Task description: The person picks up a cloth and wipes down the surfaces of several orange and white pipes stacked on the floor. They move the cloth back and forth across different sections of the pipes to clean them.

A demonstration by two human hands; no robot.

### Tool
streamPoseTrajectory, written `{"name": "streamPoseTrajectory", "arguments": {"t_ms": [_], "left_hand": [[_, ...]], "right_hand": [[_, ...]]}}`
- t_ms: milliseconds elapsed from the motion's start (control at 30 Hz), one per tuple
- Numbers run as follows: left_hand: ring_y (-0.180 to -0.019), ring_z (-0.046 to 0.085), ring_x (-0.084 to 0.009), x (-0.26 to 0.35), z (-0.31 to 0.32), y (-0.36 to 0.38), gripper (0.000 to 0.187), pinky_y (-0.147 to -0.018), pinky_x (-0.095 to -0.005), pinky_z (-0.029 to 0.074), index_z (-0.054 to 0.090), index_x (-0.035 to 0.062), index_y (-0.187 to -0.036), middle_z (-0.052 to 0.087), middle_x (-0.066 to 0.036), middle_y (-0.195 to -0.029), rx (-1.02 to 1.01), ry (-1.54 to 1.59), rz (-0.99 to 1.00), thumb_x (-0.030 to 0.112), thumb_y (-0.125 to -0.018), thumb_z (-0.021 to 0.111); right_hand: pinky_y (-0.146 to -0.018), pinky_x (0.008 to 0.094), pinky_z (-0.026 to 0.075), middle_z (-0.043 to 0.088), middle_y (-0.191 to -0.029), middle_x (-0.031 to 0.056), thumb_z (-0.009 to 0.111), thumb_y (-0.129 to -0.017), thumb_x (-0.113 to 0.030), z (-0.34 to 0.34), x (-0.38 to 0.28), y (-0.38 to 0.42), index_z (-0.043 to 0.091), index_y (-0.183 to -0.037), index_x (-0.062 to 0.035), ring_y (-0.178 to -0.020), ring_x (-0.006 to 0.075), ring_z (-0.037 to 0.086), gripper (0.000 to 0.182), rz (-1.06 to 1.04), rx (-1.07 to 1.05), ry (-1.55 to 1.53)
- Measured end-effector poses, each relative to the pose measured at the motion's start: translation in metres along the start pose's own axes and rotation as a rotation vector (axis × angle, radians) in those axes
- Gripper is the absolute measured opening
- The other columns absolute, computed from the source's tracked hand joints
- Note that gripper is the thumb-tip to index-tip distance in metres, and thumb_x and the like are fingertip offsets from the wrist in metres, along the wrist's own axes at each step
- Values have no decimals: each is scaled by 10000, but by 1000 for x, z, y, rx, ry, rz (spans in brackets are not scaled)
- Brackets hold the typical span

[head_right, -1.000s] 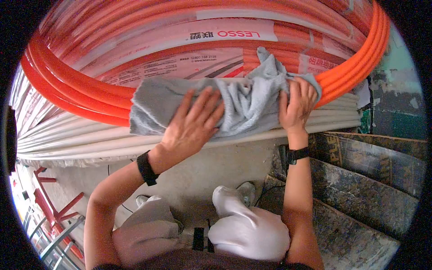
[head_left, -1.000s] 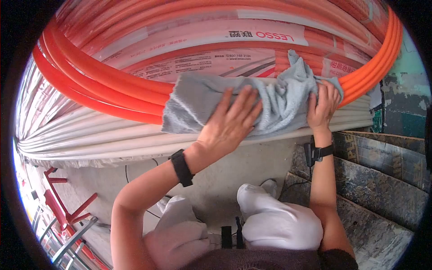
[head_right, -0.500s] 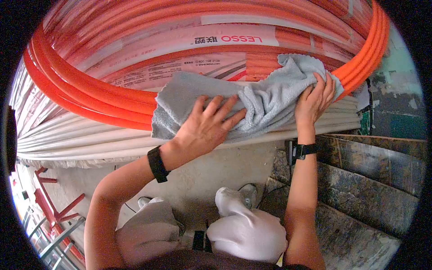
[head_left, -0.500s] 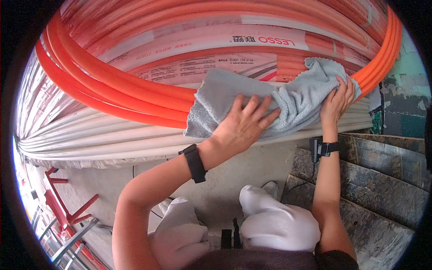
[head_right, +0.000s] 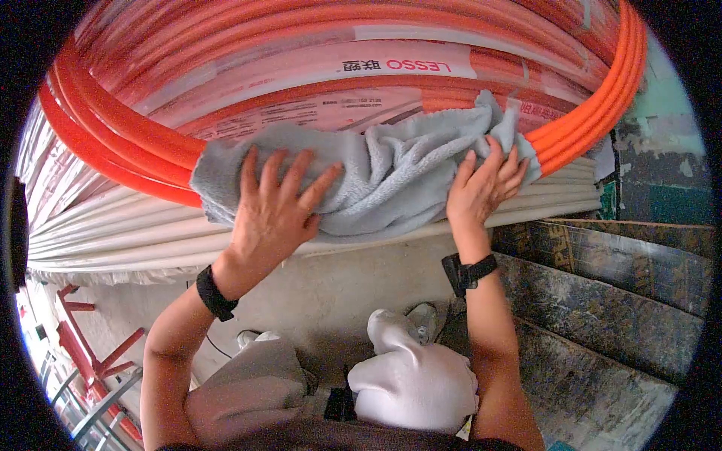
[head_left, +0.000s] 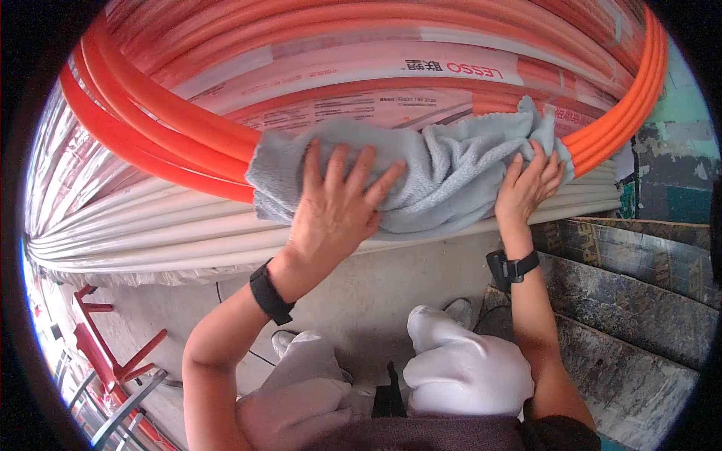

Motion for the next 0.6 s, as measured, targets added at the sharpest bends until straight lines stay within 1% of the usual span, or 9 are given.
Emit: {"name": "streamPoseTrajectory", "arguments": {"t_ms": [67,100,200,300,333,433,500,533,600], "left_hand": [[-1299,443,-348,-13,-6,7,882,-1137,-650,292,442,301,-1493,487,-75,-1410,8,-3,-43,348,-700,823],[-1318,435,-345,-20,-9,10,877,-1149,-645,276,457,295,-1485,497,-73,-1398,12,6,-64,323,-685,817],[-1328,431,-352,-36,-13,18,879,-1157,-637,269,469,287,-1478,505,-79,-1389,57,17,-72,288,-665,803],[-1337,433,-358,-40,-11,22,817,-1162,-626,265,485,267,-1468,502,-82,-1405,84,-2,-21,224,-696,749],[-1336,436,-359,-42,-10,24,798,-1160,-626,267,488,258,-1466,500,-83,-1411,99,-11,-1,210,-708,736],[-1337,442,-337,-44,-6,26,802,-1152,-588,307,504,144,-1424,509,-102,-1388,113,-61,57,233,-669,761],[-1323,468,-325,-51,-9,26,727,-1152,-551,323,529,83,-1375,541,-114,-1353,139,-41,56,202,-688,734],[-1316,481,-320,-54,-10,25,690,-1153,-532,331,542,52,-1351,558,-120,-1335,152,-28,56,186,-697,721],[-1263,527,-300,-67,-18,22,586,-1144,-502,349,565,28,-1274,601,-122,-1261,190,-21,42,163,-717,688]], "right_hand": [[-1157,624,177,351,-1503,246,521,-997,-316,-2,-15,12,490,-1413,-111,-1421,514,231,465,-9,-37,4],[-1151,623,178,363,-1485,245,552,-966,-293,-5,-26,19,496,-1408,-97,-1412,494,251,486,-56,-33,-42],[-1150,631,177,357,-1498,238,600,-905,-260,-9,-57,50,492,-1405,-75,-1414,475,258,544,-154,-92,-174],[-1152,632,188,352,-1506,243,638,-839,-234,-7,-100,84,513,-1379,-36,-1415,464,265,588,-265,-161,-191],[-1153,630,199,355,-1502,250,629,-840,-223,-7,-120,90,525,-1362,-24,-1408,465,278,568,-329,-200,-210],[-1153,617,236,379,-1479,271,598,-851,-194,-12,-168,95,560,-1307,15,-1382,467,328,504,-515,-297,-262],[-1150,600,268,416,-1448,283,568,-867,-178,-16,-192,86,579,-1268,42,-1358,464,373,458,-628,-336,-290],[-1147,587,279,438,-1427,284,557,-872,-174,-19,-201,79,582,-1261,48,-1343,458,393,448,-644,-356,-329],[-1143,562,303,482,-1387,285,534,-881,-165,-23,-215,65,587,-1245,59,-1314,445,432,430,-675,-397,-400]]}}
Point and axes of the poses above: each hand's wrist, its own y-axis away from the middle knuckle, its own z-axis out of the palm, x = y × z, the point moved 6 cm from there along -y, towards the middle knuckle
